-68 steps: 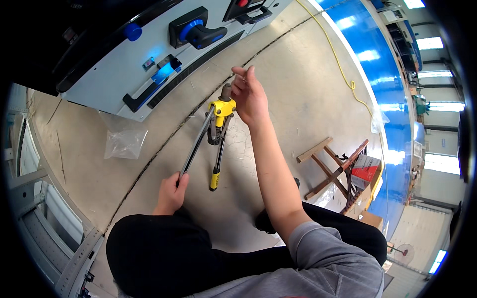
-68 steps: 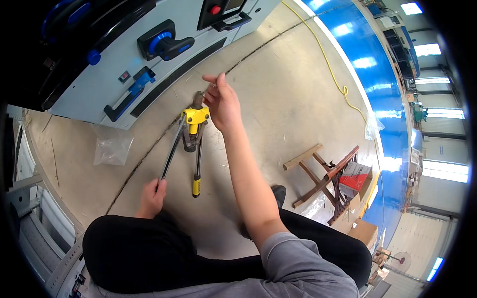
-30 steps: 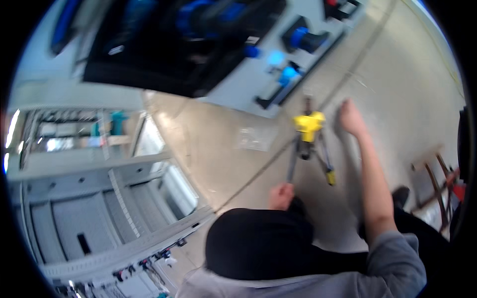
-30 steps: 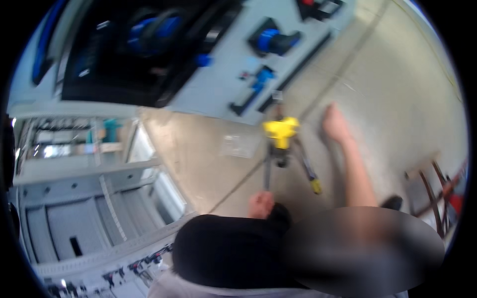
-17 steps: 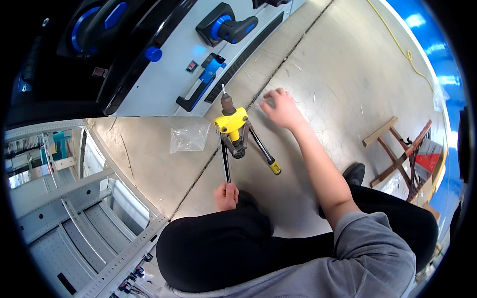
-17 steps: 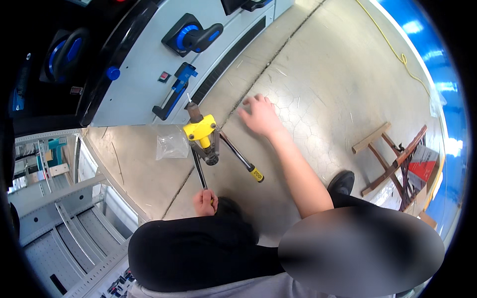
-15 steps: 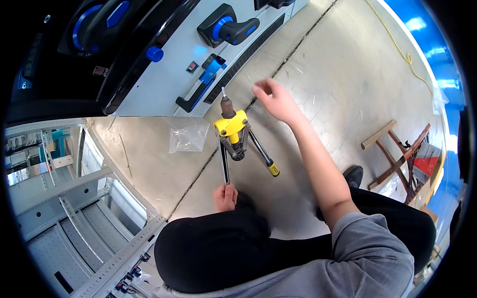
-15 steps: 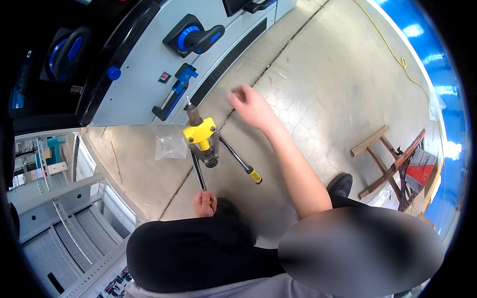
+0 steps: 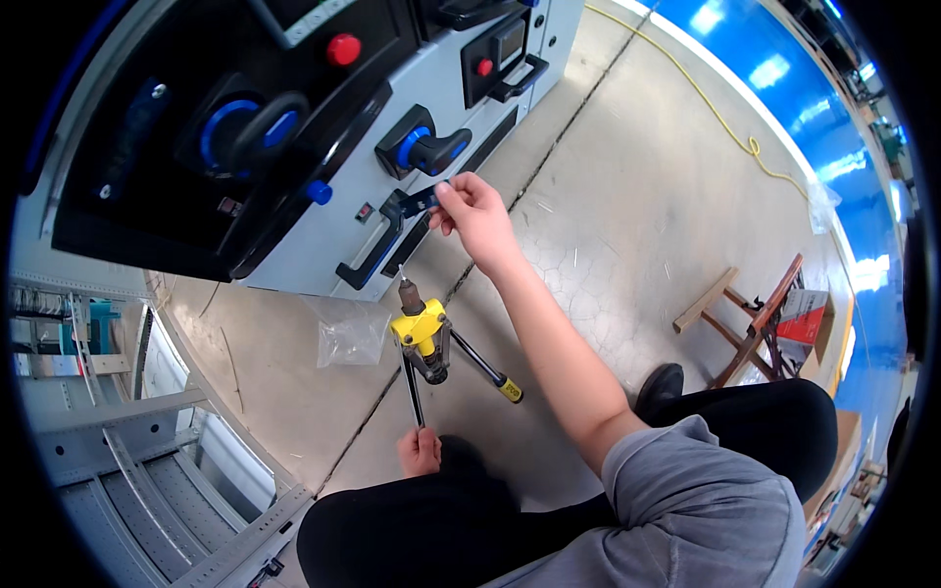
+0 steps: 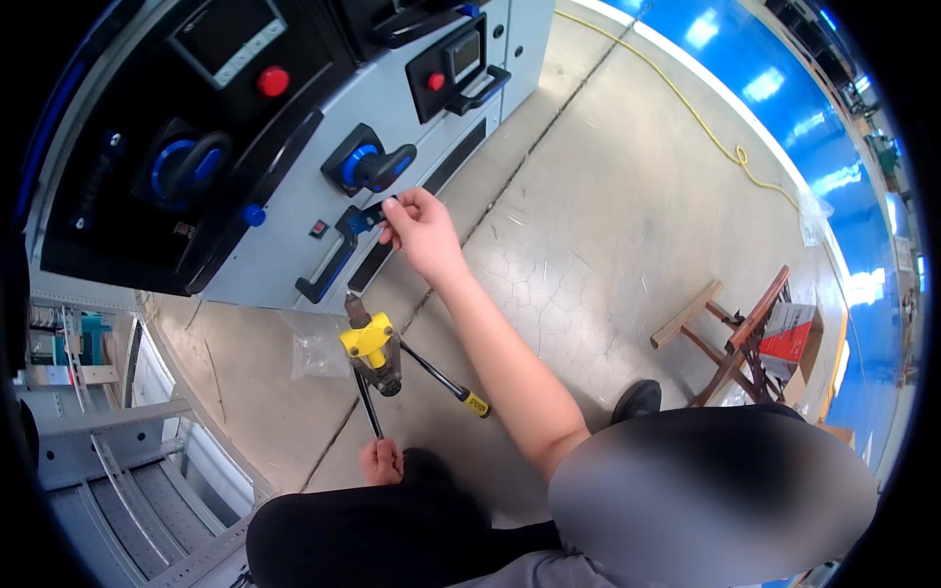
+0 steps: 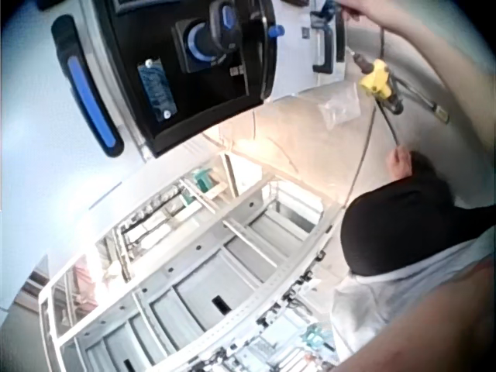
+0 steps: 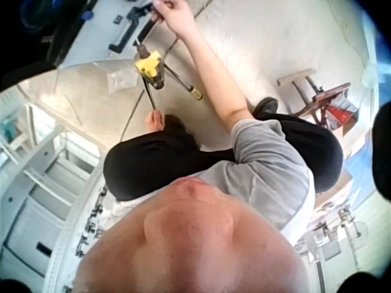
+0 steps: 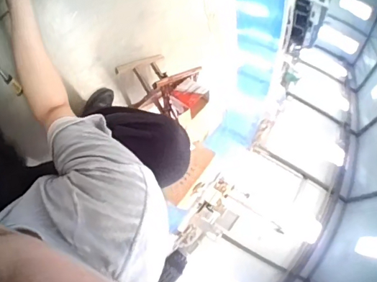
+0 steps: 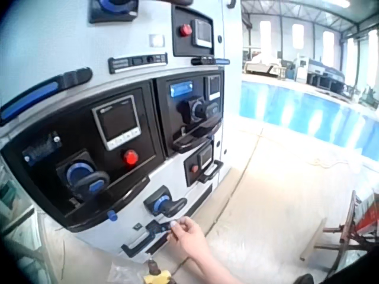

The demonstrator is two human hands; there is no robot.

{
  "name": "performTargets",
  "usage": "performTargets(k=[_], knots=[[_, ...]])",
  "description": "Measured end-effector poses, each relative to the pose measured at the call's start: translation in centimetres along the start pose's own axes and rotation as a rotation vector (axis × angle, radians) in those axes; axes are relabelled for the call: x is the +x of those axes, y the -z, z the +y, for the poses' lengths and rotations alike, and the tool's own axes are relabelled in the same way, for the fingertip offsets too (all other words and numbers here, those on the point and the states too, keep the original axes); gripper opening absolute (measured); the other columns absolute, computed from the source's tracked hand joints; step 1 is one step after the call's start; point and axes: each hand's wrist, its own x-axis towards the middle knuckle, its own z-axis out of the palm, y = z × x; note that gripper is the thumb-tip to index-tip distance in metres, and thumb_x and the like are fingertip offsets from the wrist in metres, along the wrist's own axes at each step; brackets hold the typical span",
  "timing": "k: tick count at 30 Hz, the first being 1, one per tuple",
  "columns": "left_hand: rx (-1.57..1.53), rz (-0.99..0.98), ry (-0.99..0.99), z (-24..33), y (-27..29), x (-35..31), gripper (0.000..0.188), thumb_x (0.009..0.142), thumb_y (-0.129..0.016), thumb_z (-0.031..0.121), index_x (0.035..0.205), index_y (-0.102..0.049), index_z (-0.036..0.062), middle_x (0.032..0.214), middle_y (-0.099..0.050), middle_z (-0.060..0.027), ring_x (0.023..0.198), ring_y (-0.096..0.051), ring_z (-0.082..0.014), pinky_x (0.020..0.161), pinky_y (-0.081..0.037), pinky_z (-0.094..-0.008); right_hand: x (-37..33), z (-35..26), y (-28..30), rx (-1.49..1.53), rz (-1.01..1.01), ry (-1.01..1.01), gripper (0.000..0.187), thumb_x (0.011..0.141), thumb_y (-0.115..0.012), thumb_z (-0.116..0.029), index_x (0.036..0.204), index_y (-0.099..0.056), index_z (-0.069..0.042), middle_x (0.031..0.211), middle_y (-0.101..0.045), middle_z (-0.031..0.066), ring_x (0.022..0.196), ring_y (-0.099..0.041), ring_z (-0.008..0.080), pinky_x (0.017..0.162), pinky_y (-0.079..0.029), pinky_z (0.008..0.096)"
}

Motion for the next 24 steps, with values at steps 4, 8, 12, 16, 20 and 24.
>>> performTargets(k=[4,8,12,16,20,24], knots=[[-0.012,0.051,0.054,0.2,0.2,-0.7,0.048,0.107,-0.057,0.031,0.067,-0.052,0.003,0.053,-0.053,-0.002,0.044,-0.047,-0.0084,0.042,-0.032,-0.027,-1.5,-0.3,-2.4,0.289,-0.111,0.06,0.015,0.108,-0.057,-0.015,0.117,-0.054,-0.003,0.099,-0.072,0.0145,0.084,-0.073,0.0207,0.072,-0.058,0.0291],[0.067,0.085,0.076,0.3,0.8,-1.2,0.049,0.106,-0.06,0.033,0.069,-0.053,0.0021,0.054,-0.053,-0.0012,0.048,-0.048,-0.0082,0.045,-0.033,-0.0286,-2.6,-0.2,-5.5,0.352,-0.148,0.14,0.016,0.108,-0.057,-0.012,0.123,-0.054,-0.006,0.099,-0.072,0.0146,0.087,-0.074,0.0266,0.075,-0.06,0.0332],[0.009,0.094,0.11,0.2,1.3,-1.7,0.045,0.106,-0.06,0.033,0.073,-0.054,0.0026,0.056,-0.051,0.0012,0.051,-0.046,-0.0072,0.047,-0.033,-0.0282,-4.6,1.1,-6.2,0.422,-0.242,0.159,0.014,0.109,-0.055,-0.015,0.121,-0.055,-0.008,0.105,-0.07,0.0116,0.092,-0.074,0.0284,0.077,-0.059,0.0356],[-0.018,0.093,0.096,-1.3,1.7,-2.4,0.043,0.105,-0.061,0.033,0.076,-0.055,0.0026,0.057,-0.05,0.0025,0.051,-0.044,-0.0068,0.047,-0.033,-0.0289,-5.2,1.7,-6.0,0.423,-0.309,0.156,0.013,0.108,-0.055,-0.016,0.119,-0.054,-0.009,0.112,-0.069,0.013,0.092,-0.073,0.0283,0.078,-0.058,0.0368],[0.012,0.066,0.061,-1.4,1.8,-2.0,0.042,0.104,-0.061,0.032,0.076,-0.055,0.0019,0.056,-0.05,0.0025,0.052,-0.044,-0.0069,0.048,-0.033,-0.0292,-5.0,2.5,-5.4,0.379,-0.344,0.17,0.011,0.108,-0.054,-0.015,0.116,-0.053,-0.008,0.109,-0.069,0.014,0.091,-0.072,0.0264,0.081,-0.058,0.0374],[0.013,0.057,0.056,-1.1,1.7,-1.8,0.042,0.104,-0.06,0.031,0.075,-0.055,0.0019,0.056,-0.05,0.0024,0.051,-0.045,-0.0065,0.048,-0.033,-0.0286,-5.2,3.2,-4.3,0.303,-0.392,0.203,0.01,0.108,-0.055,-0.015,0.114,-0.052,-0.007,0.109,-0.068,0.015,0.091,-0.071,0.025,0.083,-0.057,0.0388]])
